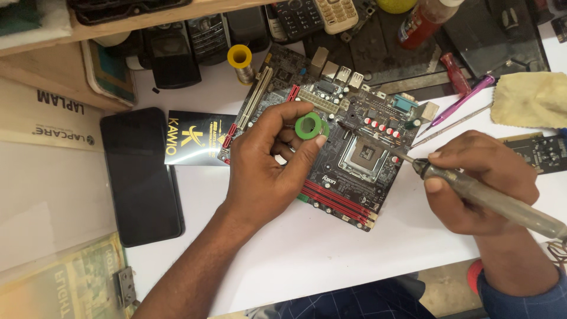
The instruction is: The person holds a green tape roll in one hand and a soldering iron in the other, soldering components on a computer motherboard laid on a white work mat. They reposition the iron tip along the board's edge and briefly dip the iron in a flux container before resuming soldering.
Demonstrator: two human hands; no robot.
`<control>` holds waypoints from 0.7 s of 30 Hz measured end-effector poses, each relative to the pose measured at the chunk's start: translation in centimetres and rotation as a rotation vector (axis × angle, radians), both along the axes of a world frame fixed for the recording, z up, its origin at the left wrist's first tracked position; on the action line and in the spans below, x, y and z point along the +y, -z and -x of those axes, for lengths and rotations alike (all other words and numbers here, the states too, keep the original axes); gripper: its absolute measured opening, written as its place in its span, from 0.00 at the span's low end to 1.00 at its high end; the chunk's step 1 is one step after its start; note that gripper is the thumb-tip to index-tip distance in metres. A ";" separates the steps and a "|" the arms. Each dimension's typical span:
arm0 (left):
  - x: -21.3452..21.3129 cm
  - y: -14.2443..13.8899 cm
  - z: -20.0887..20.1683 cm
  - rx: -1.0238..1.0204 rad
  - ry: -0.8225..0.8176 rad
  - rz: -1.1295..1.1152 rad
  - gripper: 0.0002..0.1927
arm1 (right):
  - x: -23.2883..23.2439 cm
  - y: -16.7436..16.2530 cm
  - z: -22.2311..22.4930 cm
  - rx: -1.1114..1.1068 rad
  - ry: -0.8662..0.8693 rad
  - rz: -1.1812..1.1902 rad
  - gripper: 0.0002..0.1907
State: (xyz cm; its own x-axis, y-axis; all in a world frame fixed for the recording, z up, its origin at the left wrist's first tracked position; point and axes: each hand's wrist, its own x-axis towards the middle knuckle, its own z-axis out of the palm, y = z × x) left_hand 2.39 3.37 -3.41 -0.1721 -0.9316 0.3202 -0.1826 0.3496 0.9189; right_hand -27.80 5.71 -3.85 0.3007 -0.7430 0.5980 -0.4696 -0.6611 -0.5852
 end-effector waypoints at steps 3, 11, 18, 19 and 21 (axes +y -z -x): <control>0.0 0.0 -0.1 -0.007 -0.004 0.023 0.18 | 0.1 0.1 0.0 0.000 0.015 -0.020 0.11; 0.0 0.1 -0.1 -0.002 0.008 0.015 0.18 | 0.1 -0.1 -0.1 0.007 0.007 -0.008 0.11; 0.0 0.1 -0.1 -0.008 0.001 0.023 0.18 | -0.1 -0.1 -0.2 0.007 0.000 0.007 0.11; 0.0 0.1 -0.1 -0.004 0.003 0.024 0.18 | -0.1 -0.1 -0.2 0.007 0.000 0.003 0.11; 0.0 0.0 -0.1 0.003 0.006 0.025 0.18 | 0.0 -0.1 -0.2 0.010 0.003 -0.001 0.10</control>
State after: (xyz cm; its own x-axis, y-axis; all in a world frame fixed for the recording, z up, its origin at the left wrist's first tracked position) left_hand 2.47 3.40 -3.46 -0.1765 -0.9222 0.3440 -0.1781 0.3736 0.9103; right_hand -27.59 5.67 -3.77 0.3047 -0.7443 0.5943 -0.4777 -0.6592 -0.5808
